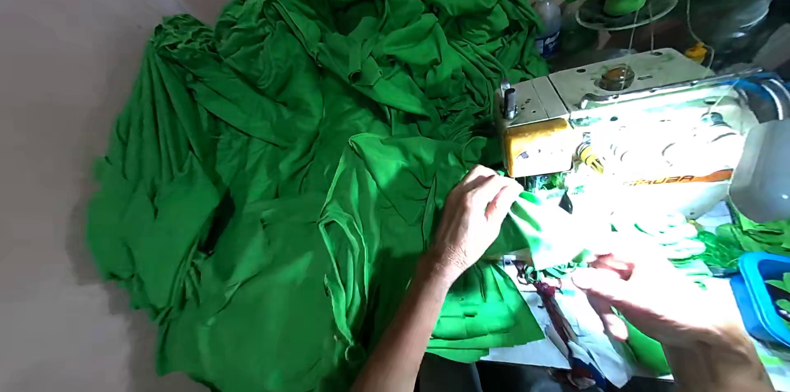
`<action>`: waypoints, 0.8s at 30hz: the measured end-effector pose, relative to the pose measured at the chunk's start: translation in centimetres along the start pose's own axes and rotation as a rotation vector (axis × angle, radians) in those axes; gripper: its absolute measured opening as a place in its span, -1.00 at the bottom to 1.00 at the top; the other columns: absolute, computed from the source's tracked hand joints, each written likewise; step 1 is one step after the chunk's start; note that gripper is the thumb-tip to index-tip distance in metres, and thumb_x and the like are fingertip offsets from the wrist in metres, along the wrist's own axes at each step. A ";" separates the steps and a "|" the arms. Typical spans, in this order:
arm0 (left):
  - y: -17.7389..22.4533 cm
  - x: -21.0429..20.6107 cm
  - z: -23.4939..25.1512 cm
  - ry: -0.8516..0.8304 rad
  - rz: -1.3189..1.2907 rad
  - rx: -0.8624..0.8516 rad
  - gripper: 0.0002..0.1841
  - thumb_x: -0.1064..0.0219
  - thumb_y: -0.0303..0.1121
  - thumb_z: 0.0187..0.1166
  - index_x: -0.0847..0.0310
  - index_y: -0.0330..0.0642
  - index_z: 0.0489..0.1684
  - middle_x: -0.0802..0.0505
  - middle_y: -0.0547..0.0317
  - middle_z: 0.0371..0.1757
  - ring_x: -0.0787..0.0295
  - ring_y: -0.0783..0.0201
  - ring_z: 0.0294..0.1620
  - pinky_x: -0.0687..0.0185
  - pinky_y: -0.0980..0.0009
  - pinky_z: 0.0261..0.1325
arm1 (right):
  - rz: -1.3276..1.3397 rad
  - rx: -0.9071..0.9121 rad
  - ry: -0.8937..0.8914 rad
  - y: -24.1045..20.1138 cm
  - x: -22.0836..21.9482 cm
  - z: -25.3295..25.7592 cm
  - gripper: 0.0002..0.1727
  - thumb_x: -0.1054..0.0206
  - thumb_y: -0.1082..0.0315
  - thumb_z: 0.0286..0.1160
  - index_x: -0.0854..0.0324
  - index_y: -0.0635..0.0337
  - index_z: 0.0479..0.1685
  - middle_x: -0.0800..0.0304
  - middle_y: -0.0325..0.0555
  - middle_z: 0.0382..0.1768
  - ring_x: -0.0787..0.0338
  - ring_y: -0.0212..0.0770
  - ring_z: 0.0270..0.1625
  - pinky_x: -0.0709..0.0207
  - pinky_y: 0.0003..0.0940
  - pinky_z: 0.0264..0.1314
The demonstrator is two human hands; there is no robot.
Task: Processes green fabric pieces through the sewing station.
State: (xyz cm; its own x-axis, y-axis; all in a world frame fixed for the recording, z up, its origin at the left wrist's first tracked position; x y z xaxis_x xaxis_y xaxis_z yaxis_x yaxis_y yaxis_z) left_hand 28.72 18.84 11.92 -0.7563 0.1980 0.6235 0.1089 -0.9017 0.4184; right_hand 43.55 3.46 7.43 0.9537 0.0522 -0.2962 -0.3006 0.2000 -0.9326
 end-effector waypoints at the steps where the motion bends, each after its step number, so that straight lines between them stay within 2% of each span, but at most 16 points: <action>1: -1.7 -0.5 -0.3 -0.010 0.008 0.001 -0.85 -0.31 -0.53 0.57 -0.83 -0.35 -0.21 -0.86 -0.03 -0.13 -0.81 0.22 -0.02 -0.71 0.43 0.13 | 0.104 0.042 0.030 0.0 0.3 -0.2 -0.94 -0.50 0.16 0.40 -0.75 -0.34 -0.28 -0.73 -0.67 -0.59 -0.64 -0.73 -0.65 -0.55 -0.79 -0.63; 3: -3.4 -0.6 -0.6 -0.131 0.034 0.025 -0.83 -0.33 -0.47 0.60 -0.83 -0.32 -0.07 -0.87 -0.06 0.02 -0.81 0.12 0.14 -0.68 0.24 0.30 | 0.299 0.157 0.120 0.1 1.1 -0.1 -0.89 -0.55 0.14 0.31 -0.82 -0.19 -0.23 -0.72 -0.55 -0.56 -0.61 -0.70 -0.62 -0.49 -0.81 -0.59; 4: -3.2 -0.2 -0.4 -0.218 0.067 0.060 -0.79 -0.31 -0.45 0.61 -0.82 -0.33 0.01 -0.86 -0.11 0.05 -0.79 0.04 0.16 -0.64 0.14 0.32 | 0.378 0.201 0.183 0.2 1.3 0.2 -0.85 -0.56 0.12 0.31 -0.84 -0.14 -0.20 -0.75 -0.49 -0.52 -0.61 -0.66 -0.59 -0.47 -0.80 -0.56; 6: -1.0 1.5 0.9 -0.433 0.146 0.230 -0.76 -0.29 -0.46 0.66 -0.78 -0.40 0.11 -0.83 -0.20 0.01 -0.75 -0.05 0.12 -0.58 0.08 0.32 | 0.478 0.211 0.321 0.2 1.4 1.0 -0.89 -0.51 0.16 0.37 -0.85 -0.07 -0.25 -0.81 -0.35 -0.49 -0.66 -0.59 -0.57 -0.49 -0.75 -0.55; 8: 0.0 2.3 1.8 -0.542 0.198 0.280 -0.82 -0.30 -0.49 0.64 -0.78 -0.41 -0.05 -0.81 -0.18 -0.16 -0.70 -0.06 -0.02 -0.52 0.06 0.19 | 0.542 0.179 0.359 0.4 1.3 1.7 -0.89 -0.50 0.18 0.38 -0.81 -0.03 -0.31 -0.80 -0.31 -0.49 -0.68 -0.56 -0.57 -0.50 -0.74 -0.57; 11: -2.0 1.6 1.6 -0.452 0.190 0.085 -0.92 -0.42 -0.39 0.43 -0.79 -0.18 -0.33 -0.78 0.02 -0.16 -0.68 -0.03 0.06 -0.53 -0.05 0.08 | 0.604 0.173 0.310 0.9 1.4 2.1 -0.81 -0.57 0.16 0.31 -0.78 0.05 -0.28 -0.79 -0.24 -0.49 -0.70 -0.51 -0.57 -0.53 -0.72 -0.57; 13: -1.9 1.5 1.6 -0.420 0.069 0.014 -0.92 -0.46 -0.40 0.29 -0.76 -0.21 -0.40 -0.78 0.00 -0.11 -0.66 -0.03 0.14 -0.50 -0.05 0.09 | 0.616 0.192 0.309 1.0 1.5 2.2 -0.85 -0.58 0.20 0.29 -0.79 0.03 -0.30 -0.80 -0.23 -0.48 -0.71 -0.51 -0.56 -0.53 -0.72 -0.56; 14: -1.5 1.6 1.6 -0.399 -0.014 -0.024 -0.92 -0.46 -0.44 0.31 -0.76 -0.27 -0.39 -0.82 -0.02 -0.12 -0.72 0.02 0.10 -0.57 0.03 0.10 | 0.610 0.206 0.306 1.0 1.6 2.2 -0.85 -0.57 0.19 0.29 -0.81 0.02 -0.29 -0.81 -0.24 -0.47 -0.71 -0.51 -0.55 -0.54 -0.72 -0.56; 15: -1.3 1.6 1.6 -0.358 -0.084 -0.061 -0.93 -0.40 -0.46 0.34 -0.74 -0.28 -0.40 -0.82 0.04 -0.24 -0.76 0.16 -0.06 -0.65 0.21 0.00 | 0.606 0.218 0.300 1.0 1.6 2.3 -0.85 -0.58 0.20 0.28 -0.81 0.01 -0.28 -0.82 -0.23 -0.46 -0.72 -0.51 -0.55 -0.54 -0.71 -0.55; 16: -1.0 1.5 1.6 -0.322 -0.127 -0.071 -0.94 -0.35 -0.48 0.35 -0.69 -0.29 -0.42 -0.79 0.11 -0.38 -0.74 0.30 -0.25 -0.64 0.36 -0.16 | 0.598 0.221 0.300 1.0 1.6 2.4 -0.87 -0.57 0.21 0.29 -0.82 0.01 -0.29 -0.81 -0.24 -0.47 -0.72 -0.51 -0.54 -0.54 -0.71 -0.55; 17: -0.6 1.6 1.6 -0.301 -0.104 -0.069 -0.95 -0.33 -0.48 0.36 -0.66 -0.25 -0.42 -0.77 0.18 -0.46 -0.71 0.38 -0.37 -0.61 0.39 -0.22 | 0.592 0.210 0.315 0.8 1.4 2.4 -0.90 -0.56 0.23 0.29 -0.82 0.00 -0.33 -0.81 -0.24 -0.49 -0.71 -0.52 -0.55 -0.53 -0.72 -0.56; 18: -0.2 1.7 1.5 -0.290 -0.012 -0.062 -0.96 -0.34 -0.44 0.35 -0.67 -0.20 -0.40 -0.77 0.24 -0.49 -0.72 0.38 -0.38 -0.57 0.29 -0.11 | 0.591 0.197 0.325 0.7 1.3 2.4 -0.92 -0.55 0.25 0.30 -0.82 0.01 -0.34 -0.82 -0.24 -0.49 -0.72 -0.52 -0.55 -0.54 -0.72 -0.55; 20: 0.9 1.9 1.3 -0.327 0.192 -0.031 -0.93 -0.42 -0.37 0.38 -0.72 -0.12 -0.29 -0.81 0.23 -0.40 -0.76 0.25 -0.26 -0.36 -0.09 0.28 | 0.600 0.165 0.342 0.7 1.1 2.4 -0.96 -0.52 0.31 0.32 -0.80 0.04 -0.36 -0.83 -0.22 -0.49 -0.74 -0.51 -0.54 -0.55 -0.74 -0.53; 22: 2.2 2.3 1.5 -0.340 0.348 -0.059 -0.84 -0.46 -0.25 0.36 -0.80 -0.07 -0.23 -0.85 0.20 -0.33 -0.79 0.15 -0.17 -0.32 -0.20 0.29 | 0.592 0.179 0.312 1.0 1.1 2.3 -0.94 -0.55 0.32 0.28 -0.81 0.05 -0.35 -0.83 -0.22 -0.48 -0.77 -0.50 -0.49 -0.59 -0.72 -0.45; 24: 3.9 3.0 1.7 -0.357 0.487 -0.048 -0.79 -0.51 -0.20 0.34 -0.87 -0.07 -0.20 -0.87 0.13 -0.27 -0.80 0.05 -0.10 -0.36 -0.22 0.25 | 0.543 0.205 0.284 1.0 1.2 2.3 -0.95 -0.54 0.32 0.31 -0.84 0.03 -0.31 -0.83 -0.26 -0.48 -0.78 -0.50 -0.46 -0.62 -0.71 -0.39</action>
State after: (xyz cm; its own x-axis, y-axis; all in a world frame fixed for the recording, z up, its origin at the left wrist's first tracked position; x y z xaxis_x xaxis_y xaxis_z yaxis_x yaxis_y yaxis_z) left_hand 27.97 16.61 16.56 -0.3622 -0.1330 0.9225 0.3526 -0.9358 0.0035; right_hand 44.36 5.93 6.58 0.6182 -0.0573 -0.7839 -0.7045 0.4019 -0.5850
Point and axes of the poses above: each hand's wrist, its own z-axis towards the middle knuckle, its own x-axis out of the back of the hand, y = z × x, the point moved 1 cm from there along z, towards the middle knuckle
